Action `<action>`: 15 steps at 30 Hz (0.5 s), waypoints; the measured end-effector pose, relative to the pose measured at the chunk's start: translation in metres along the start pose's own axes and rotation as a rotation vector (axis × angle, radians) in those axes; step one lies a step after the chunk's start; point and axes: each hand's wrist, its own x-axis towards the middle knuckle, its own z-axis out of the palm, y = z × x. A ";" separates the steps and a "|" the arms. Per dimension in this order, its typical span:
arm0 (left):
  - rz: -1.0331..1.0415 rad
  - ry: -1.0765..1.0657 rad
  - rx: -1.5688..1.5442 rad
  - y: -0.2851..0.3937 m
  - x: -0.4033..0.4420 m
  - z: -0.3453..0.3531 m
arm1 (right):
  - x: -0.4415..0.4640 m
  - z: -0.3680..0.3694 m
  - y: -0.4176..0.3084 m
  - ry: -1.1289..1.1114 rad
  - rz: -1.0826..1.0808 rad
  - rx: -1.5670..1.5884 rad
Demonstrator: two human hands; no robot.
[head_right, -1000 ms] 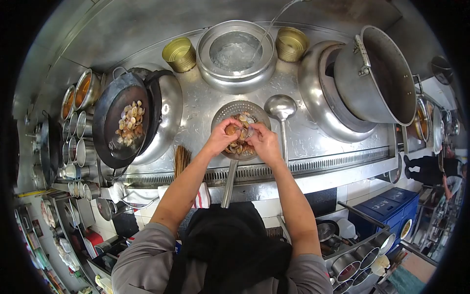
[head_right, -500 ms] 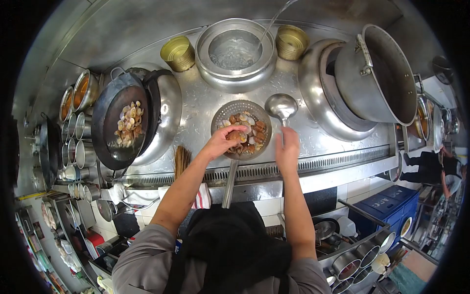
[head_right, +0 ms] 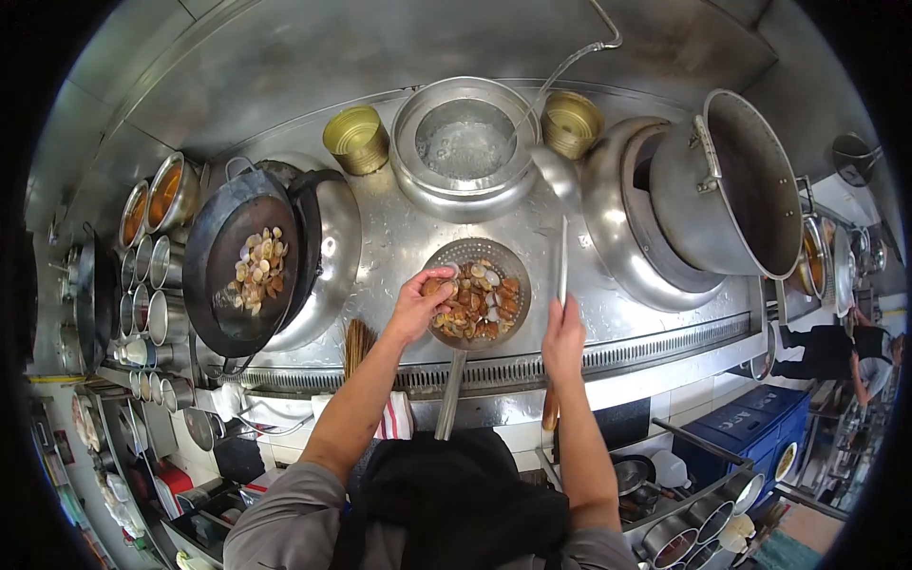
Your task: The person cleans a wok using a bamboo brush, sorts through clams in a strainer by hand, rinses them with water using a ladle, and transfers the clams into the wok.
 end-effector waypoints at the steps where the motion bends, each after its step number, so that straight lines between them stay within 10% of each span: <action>1: -0.010 0.011 -0.044 0.002 0.001 0.002 | 0.021 0.006 -0.016 -0.012 -0.060 0.020; 6: -0.006 0.057 -0.093 0.017 0.004 0.010 | 0.139 0.079 -0.045 0.017 -0.352 -0.199; 12: -0.012 0.060 -0.115 0.009 0.013 0.003 | 0.166 0.095 -0.092 -0.582 0.607 0.855; 15: -0.057 0.069 -0.133 0.005 0.025 0.004 | 0.125 0.058 -0.093 -0.660 0.646 1.057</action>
